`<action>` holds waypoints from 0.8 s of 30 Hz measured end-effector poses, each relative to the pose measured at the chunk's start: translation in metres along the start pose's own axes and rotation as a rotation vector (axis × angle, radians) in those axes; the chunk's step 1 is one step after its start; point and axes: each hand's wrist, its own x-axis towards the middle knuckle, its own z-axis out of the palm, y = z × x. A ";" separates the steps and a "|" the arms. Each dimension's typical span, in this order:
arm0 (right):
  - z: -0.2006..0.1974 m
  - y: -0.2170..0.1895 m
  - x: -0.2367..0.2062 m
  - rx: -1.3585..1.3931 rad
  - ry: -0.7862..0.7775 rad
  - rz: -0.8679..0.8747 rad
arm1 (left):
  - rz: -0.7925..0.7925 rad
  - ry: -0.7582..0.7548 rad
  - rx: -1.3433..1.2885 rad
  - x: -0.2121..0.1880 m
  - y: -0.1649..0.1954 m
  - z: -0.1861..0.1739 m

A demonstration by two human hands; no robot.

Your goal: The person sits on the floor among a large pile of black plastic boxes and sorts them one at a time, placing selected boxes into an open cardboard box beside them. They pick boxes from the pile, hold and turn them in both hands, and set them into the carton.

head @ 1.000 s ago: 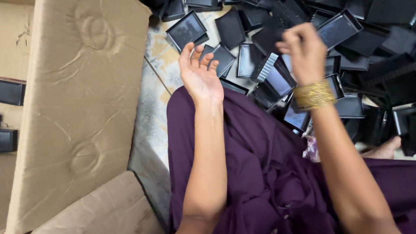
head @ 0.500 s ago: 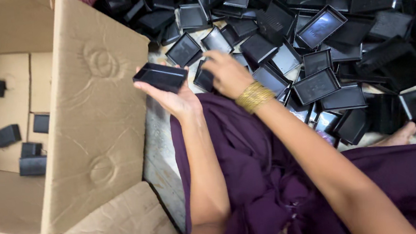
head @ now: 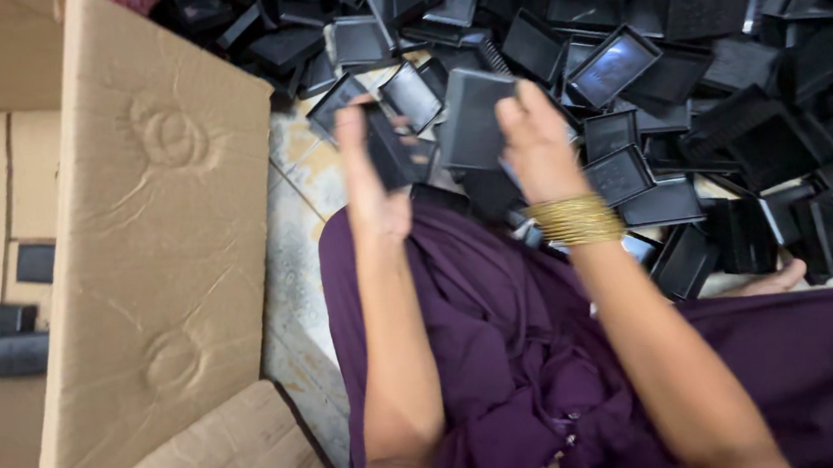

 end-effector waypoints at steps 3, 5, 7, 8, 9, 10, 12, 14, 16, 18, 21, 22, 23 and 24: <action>-0.010 -0.017 -0.019 -0.160 -0.150 -0.146 | -0.221 -0.298 0.098 -0.012 -0.025 0.022; -0.012 -0.020 -0.030 -0.535 -0.065 -0.391 | -0.259 -0.372 0.185 -0.019 -0.040 0.034; -0.011 -0.021 -0.039 -0.814 0.010 -0.539 | -0.191 -0.351 0.243 -0.022 -0.049 0.043; -0.010 -0.022 -0.042 -0.904 0.033 -0.564 | -0.134 -0.313 0.248 -0.021 -0.051 0.046; -0.008 -0.024 -0.044 -0.993 0.056 -0.588 | -0.077 -0.272 0.255 -0.020 -0.052 0.048; -0.006 -0.027 -0.046 -1.014 0.025 -0.564 | -0.020 -0.230 0.262 -0.019 -0.052 0.048; -0.002 -0.034 -0.048 -1.064 -0.036 -0.520 | -0.003 -0.225 0.247 -0.017 -0.049 0.047; 0.003 -0.040 -0.048 -0.926 -0.019 -0.485 | 0.021 -0.247 0.161 -0.016 -0.046 0.046; 0.007 -0.044 -0.050 -0.746 -0.039 -0.401 | 0.055 -0.290 0.016 -0.017 -0.043 0.043; 0.011 -0.046 -0.052 -0.518 -0.087 -0.266 | 0.112 -0.281 0.105 -0.018 -0.042 0.043; 0.017 -0.043 -0.054 -0.574 -0.113 -0.214 | 0.151 -0.268 0.239 -0.019 -0.043 0.042; 0.019 -0.042 -0.055 -0.589 -0.113 -0.211 | 0.159 -0.263 0.285 -0.019 -0.043 0.042; 0.020 -0.041 -0.055 -0.603 -0.114 -0.209 | 0.150 -0.250 0.279 -0.018 -0.044 0.041; 0.021 -0.041 -0.055 -0.617 -0.117 -0.206 | 0.143 -0.236 0.274 -0.017 -0.045 0.040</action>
